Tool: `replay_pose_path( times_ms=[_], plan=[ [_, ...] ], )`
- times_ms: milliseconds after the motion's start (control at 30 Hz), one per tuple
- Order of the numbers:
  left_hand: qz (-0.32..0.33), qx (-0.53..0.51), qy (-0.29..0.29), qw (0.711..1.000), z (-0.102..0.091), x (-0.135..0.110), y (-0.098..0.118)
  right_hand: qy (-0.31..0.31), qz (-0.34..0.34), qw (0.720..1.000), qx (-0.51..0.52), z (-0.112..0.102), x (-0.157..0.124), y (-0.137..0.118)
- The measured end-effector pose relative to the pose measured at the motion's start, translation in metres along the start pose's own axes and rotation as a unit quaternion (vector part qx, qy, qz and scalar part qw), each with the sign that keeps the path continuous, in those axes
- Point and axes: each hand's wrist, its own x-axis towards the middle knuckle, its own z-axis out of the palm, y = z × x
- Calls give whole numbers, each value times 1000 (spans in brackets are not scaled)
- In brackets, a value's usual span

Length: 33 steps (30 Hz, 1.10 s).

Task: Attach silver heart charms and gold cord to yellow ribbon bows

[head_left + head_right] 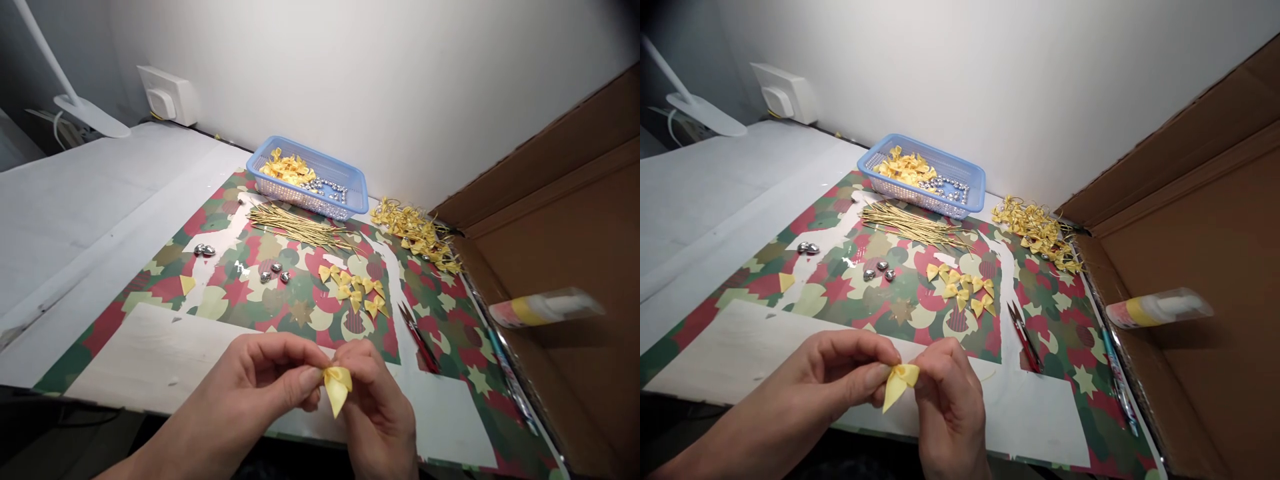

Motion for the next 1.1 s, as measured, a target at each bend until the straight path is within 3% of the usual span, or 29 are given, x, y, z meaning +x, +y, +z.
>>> replay_pose_path(
  times_ms=[533,1100],
  plan=[
    [29,69,51,996,1,0,-1,8,30,999,-26,2,2,-4],
    [23,54,28,998,8,4,-2,32,43,998,10,8,0,-6]
  ],
)
